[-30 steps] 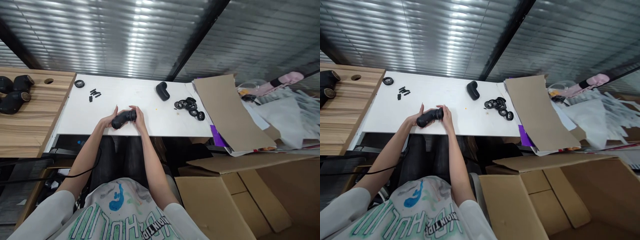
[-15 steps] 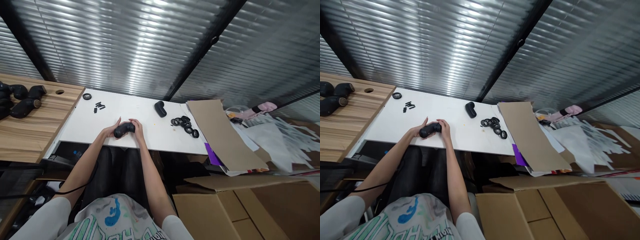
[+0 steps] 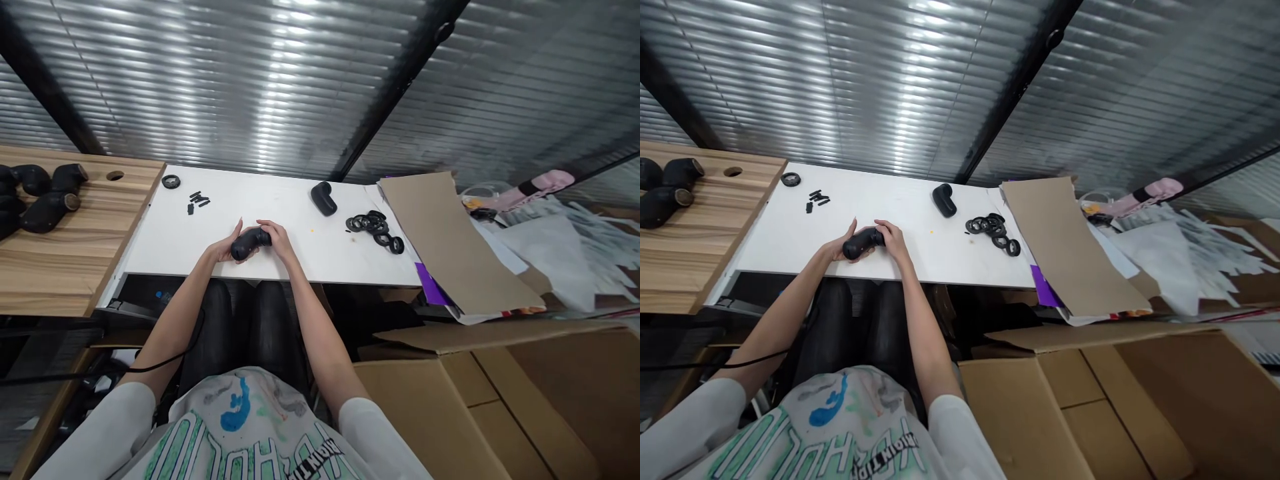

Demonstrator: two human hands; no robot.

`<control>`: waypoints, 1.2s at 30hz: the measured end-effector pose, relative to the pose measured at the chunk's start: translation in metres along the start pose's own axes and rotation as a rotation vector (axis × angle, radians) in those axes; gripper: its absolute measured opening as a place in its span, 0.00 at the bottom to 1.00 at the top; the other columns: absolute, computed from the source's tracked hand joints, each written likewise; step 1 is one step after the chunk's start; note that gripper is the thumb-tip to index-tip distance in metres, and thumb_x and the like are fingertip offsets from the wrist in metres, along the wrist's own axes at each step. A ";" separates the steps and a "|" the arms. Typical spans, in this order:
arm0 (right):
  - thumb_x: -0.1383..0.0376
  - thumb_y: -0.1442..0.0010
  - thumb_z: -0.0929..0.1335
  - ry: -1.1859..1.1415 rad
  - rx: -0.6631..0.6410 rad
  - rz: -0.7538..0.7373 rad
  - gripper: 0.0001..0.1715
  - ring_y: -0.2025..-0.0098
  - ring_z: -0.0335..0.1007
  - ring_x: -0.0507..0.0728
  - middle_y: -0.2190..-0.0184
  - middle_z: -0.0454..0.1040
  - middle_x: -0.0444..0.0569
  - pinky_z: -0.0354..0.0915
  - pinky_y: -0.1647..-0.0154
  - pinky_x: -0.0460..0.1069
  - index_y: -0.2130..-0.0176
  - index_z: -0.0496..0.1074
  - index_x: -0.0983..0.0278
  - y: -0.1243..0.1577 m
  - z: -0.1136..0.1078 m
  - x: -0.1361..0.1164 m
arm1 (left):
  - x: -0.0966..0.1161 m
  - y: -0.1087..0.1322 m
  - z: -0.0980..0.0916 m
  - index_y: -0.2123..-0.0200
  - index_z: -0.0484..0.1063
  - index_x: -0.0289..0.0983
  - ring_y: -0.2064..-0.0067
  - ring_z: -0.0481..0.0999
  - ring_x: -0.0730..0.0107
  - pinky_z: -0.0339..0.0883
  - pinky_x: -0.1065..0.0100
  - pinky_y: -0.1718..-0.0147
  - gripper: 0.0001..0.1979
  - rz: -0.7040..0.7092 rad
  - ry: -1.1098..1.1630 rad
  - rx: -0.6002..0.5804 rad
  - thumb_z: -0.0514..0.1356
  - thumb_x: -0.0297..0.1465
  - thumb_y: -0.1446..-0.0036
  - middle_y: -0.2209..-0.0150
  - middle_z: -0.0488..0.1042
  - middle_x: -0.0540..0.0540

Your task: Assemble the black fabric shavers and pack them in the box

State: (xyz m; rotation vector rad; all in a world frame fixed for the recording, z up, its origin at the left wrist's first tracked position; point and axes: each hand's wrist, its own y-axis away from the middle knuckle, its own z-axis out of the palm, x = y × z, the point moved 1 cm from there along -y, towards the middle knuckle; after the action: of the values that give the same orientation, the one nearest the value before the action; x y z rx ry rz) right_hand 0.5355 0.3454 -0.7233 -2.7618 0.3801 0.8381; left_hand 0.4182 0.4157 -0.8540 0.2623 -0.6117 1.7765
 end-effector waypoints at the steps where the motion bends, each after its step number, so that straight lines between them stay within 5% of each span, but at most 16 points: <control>1: 0.55 0.40 0.69 0.006 -0.006 0.000 0.20 0.41 0.76 0.64 0.49 0.84 0.49 0.65 0.32 0.56 0.56 0.85 0.61 -0.001 -0.001 -0.001 | 0.000 -0.001 0.000 0.36 0.68 0.32 0.79 0.77 0.60 0.63 0.71 0.89 0.46 0.001 -0.007 -0.005 0.32 0.62 0.29 0.71 0.76 0.40; 7: 0.52 0.39 0.70 0.016 -0.049 -0.014 0.19 0.42 0.77 0.63 0.52 0.85 0.48 0.63 0.31 0.57 0.60 0.86 0.60 -0.009 0.000 -0.008 | -0.006 -0.005 -0.003 0.45 0.74 0.31 0.81 0.72 0.65 0.61 0.71 0.89 0.48 0.028 -0.026 0.008 0.38 0.67 0.32 0.71 0.77 0.39; 14: 0.46 0.35 0.65 -0.064 -0.076 -0.024 0.27 0.46 0.78 0.63 0.56 0.85 0.49 0.65 0.33 0.56 0.61 0.84 0.61 -0.032 0.013 -0.017 | -0.002 -0.010 0.003 0.46 0.76 0.33 0.79 0.69 0.67 0.57 0.70 0.87 0.33 0.227 -0.055 0.164 0.53 0.58 0.28 0.72 0.73 0.43; 18: 0.49 0.38 0.64 -0.109 -0.043 -0.040 0.25 0.46 0.77 0.63 0.55 0.84 0.48 0.66 0.35 0.55 0.58 0.83 0.61 -0.065 0.005 -0.020 | 0.024 -0.038 0.001 0.41 0.72 0.41 0.75 0.72 0.68 0.63 0.72 0.79 0.23 0.365 -0.055 0.220 0.61 0.48 0.31 0.69 0.73 0.48; 24: 0.50 0.40 0.63 -0.153 0.014 -0.031 0.23 0.48 0.78 0.64 0.58 0.84 0.50 0.68 0.37 0.55 0.65 0.81 0.62 -0.108 -0.016 -0.001 | 0.054 -0.091 -0.006 0.46 0.75 0.40 0.62 0.77 0.64 0.72 0.68 0.64 0.21 0.448 -0.057 0.214 0.66 0.40 0.40 0.57 0.77 0.46; 28: 0.52 0.41 0.63 -0.201 0.008 -0.007 0.23 0.48 0.78 0.65 0.57 0.84 0.51 0.69 0.37 0.56 0.63 0.82 0.62 -0.099 -0.017 0.010 | 0.048 -0.089 -0.003 0.51 0.77 0.39 0.50 0.75 0.60 0.71 0.67 0.52 0.17 0.488 -0.089 0.223 0.67 0.38 0.43 0.45 0.76 0.46; 36: 0.52 0.42 0.64 -0.261 -0.018 -0.045 0.26 0.46 0.78 0.68 0.54 0.84 0.52 0.71 0.39 0.59 0.58 0.85 0.61 -0.072 -0.017 0.001 | 0.041 -0.069 0.019 0.55 0.76 0.39 0.46 0.73 0.52 0.67 0.60 0.46 0.18 0.521 -0.199 0.250 0.66 0.43 0.45 0.52 0.75 0.45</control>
State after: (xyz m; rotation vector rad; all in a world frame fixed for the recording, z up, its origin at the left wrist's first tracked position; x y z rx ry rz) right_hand 0.5673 0.4080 -0.6998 -2.6196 0.2608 1.1762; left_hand 0.4686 0.4523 -0.8005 0.4898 -0.6362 2.3545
